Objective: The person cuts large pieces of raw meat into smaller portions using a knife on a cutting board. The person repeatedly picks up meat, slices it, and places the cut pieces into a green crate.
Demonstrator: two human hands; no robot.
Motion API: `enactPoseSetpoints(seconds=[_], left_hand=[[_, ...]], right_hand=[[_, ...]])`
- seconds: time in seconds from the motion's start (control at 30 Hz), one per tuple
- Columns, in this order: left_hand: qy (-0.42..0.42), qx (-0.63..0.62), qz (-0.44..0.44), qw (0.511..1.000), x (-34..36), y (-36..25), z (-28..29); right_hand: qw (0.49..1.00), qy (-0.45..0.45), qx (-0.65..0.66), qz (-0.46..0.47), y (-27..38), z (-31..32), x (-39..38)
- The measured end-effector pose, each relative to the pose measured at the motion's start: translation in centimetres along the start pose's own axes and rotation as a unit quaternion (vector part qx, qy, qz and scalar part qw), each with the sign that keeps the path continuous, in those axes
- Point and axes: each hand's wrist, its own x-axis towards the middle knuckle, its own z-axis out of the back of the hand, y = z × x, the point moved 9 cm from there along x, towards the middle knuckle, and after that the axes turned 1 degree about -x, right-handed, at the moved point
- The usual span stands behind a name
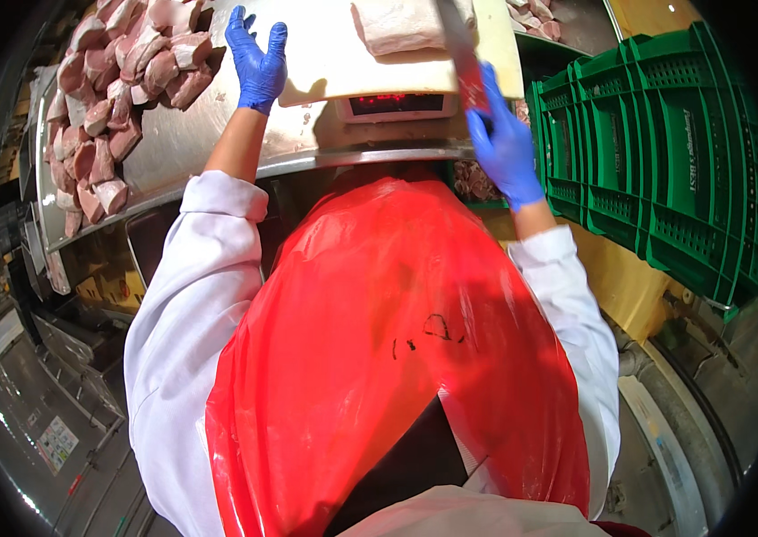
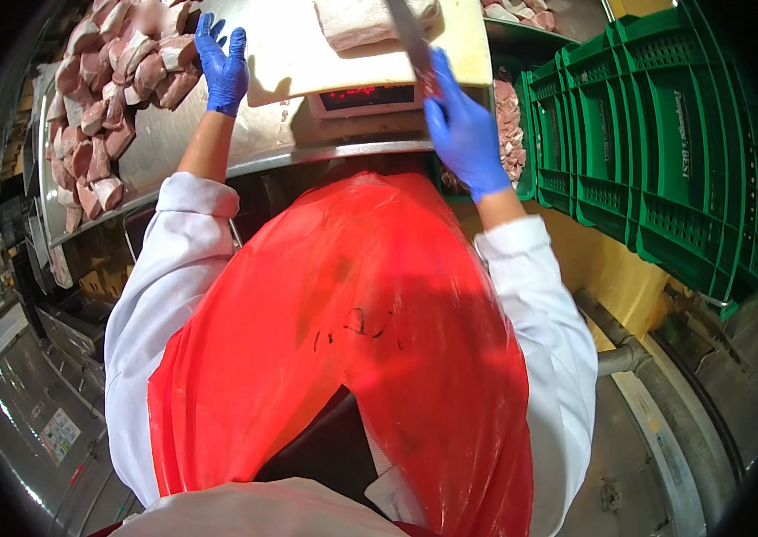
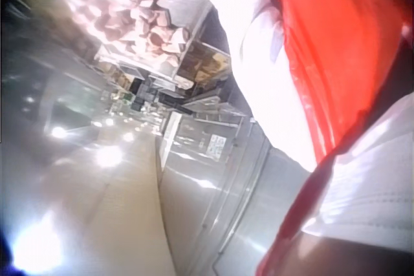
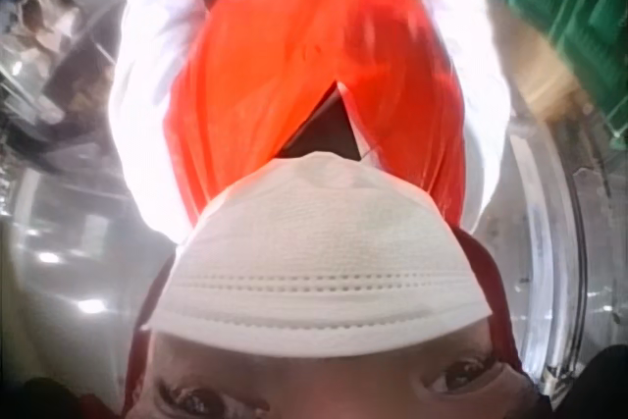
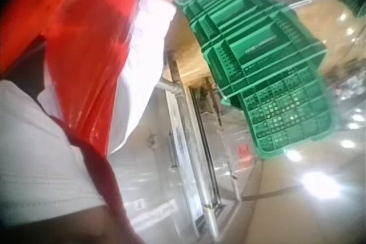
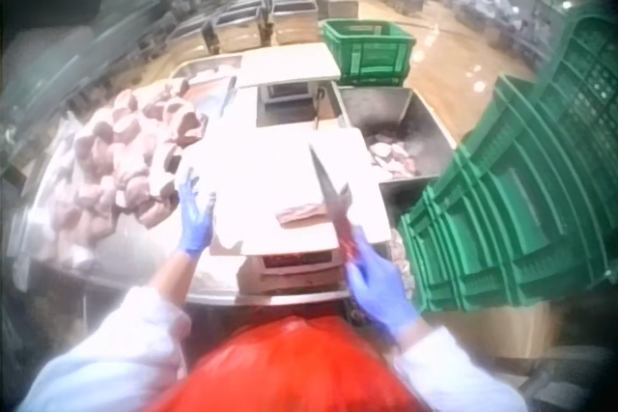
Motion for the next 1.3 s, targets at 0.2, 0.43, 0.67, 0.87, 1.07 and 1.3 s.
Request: enactPoseSetpoints(seconds=[0.2,0.43,0.67,0.87,1.07,1.3], left_hand=[[-0.075,-0.102,0.025,0.992,-2.3,-3.8,0.7],[-0.119,-0.115,0.105,0.981,-5.0,-2.8,0.9],[-0.015,-0.061,0.054,0.997,-4.2,-10.2,-6.2],[0.049,0.035,-0.01,0.998,-5.3,-12.6,-11.4],[0.048,-0.009,0.02,0.999,-6.0,-11.8,-11.1],[0.017,0.004,0.004,1.0,-6.8,-11.5,-9.6]], right_hand=[[0.961,0.103,-0.228,0.116,2.6,-5.8,8.2],[0.921,0.216,-0.294,0.132,0.7,0.3,0.8],[0.944,0.234,-0.227,0.054,-1.7,7.0,-2.8],[0.987,0.109,-0.108,0.039,-0.5,5.2,1.6],[0.953,0.162,-0.223,0.122,0.4,0.8,3.9],[0.908,0.26,-0.279,0.173,-0.2,2.0,2.6]])
